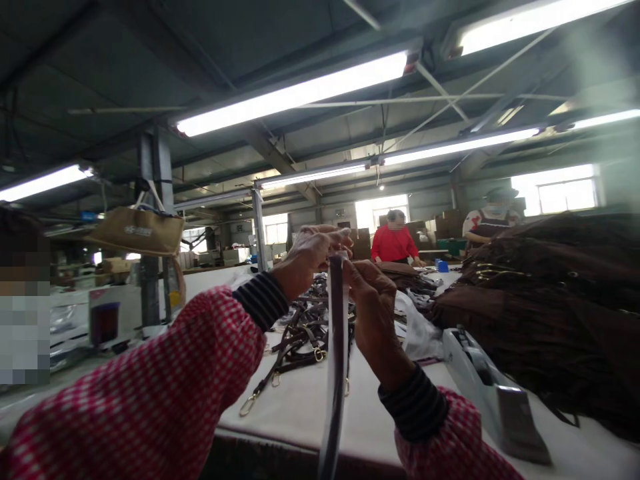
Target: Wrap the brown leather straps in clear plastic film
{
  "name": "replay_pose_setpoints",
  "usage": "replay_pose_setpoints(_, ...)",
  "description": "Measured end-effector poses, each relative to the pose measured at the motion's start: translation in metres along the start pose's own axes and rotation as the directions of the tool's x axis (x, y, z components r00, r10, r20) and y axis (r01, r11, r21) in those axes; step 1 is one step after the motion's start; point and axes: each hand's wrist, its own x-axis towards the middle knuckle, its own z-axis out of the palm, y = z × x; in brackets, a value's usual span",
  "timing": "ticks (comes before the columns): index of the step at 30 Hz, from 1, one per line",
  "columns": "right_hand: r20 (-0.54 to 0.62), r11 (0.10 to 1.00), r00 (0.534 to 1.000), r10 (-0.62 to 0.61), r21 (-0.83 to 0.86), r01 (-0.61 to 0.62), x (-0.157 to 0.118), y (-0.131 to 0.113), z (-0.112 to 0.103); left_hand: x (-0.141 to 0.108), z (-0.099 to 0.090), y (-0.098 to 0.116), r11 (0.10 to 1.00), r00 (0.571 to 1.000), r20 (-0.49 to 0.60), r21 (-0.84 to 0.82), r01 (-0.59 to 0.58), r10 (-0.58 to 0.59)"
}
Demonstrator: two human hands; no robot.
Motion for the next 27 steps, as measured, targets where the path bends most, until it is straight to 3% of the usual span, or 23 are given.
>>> replay_pose_setpoints(4,-0.021,0.998,0.999,0.048,0.034,-0.047,-0.012,0.012,-0.01,-0.012,-0.007,-0.025,0.992,0.997,0.079,0.118,-0.035,0.025)
replay_pose_setpoints(10,0.009,0.992,0.994,0.111,0.052,-0.111,-0.023,0.037,-0.018,-0.029,-0.015,-0.048,0.991,0.982,0.167,0.11,0.073,-0.091)
replay_pose_setpoints(14,0.09,0.98,0.978,0.186,0.058,-0.192,-0.039,0.045,-0.023,-0.037,-0.017,-0.053,0.995,0.986,0.157,0.088,0.047,-0.06)
replay_pose_setpoints(18,0.235,0.931,0.913,0.333,0.073,-0.358,-0.056,0.041,-0.022,-0.041,-0.02,-0.059,0.997,0.993,0.1,0.052,0.05,-0.055)
replay_pose_setpoints(21,0.255,0.919,0.901,0.352,0.089,-0.384,-0.062,0.038,-0.02,-0.042,-0.029,-0.062,0.995,0.989,0.118,0.044,0.087,-0.092)
replay_pose_setpoints(24,0.284,0.933,0.897,0.34,0.015,-0.359,-0.062,0.036,-0.024,-0.043,-0.044,-0.059,0.968,0.935,0.279,0.184,0.171,-0.219)
replay_pose_setpoints(27,0.351,0.945,0.878,0.325,-0.159,-0.286,-0.062,0.036,-0.033,-0.044,-0.059,-0.053,0.896,0.823,0.444,0.415,0.162,-0.354)
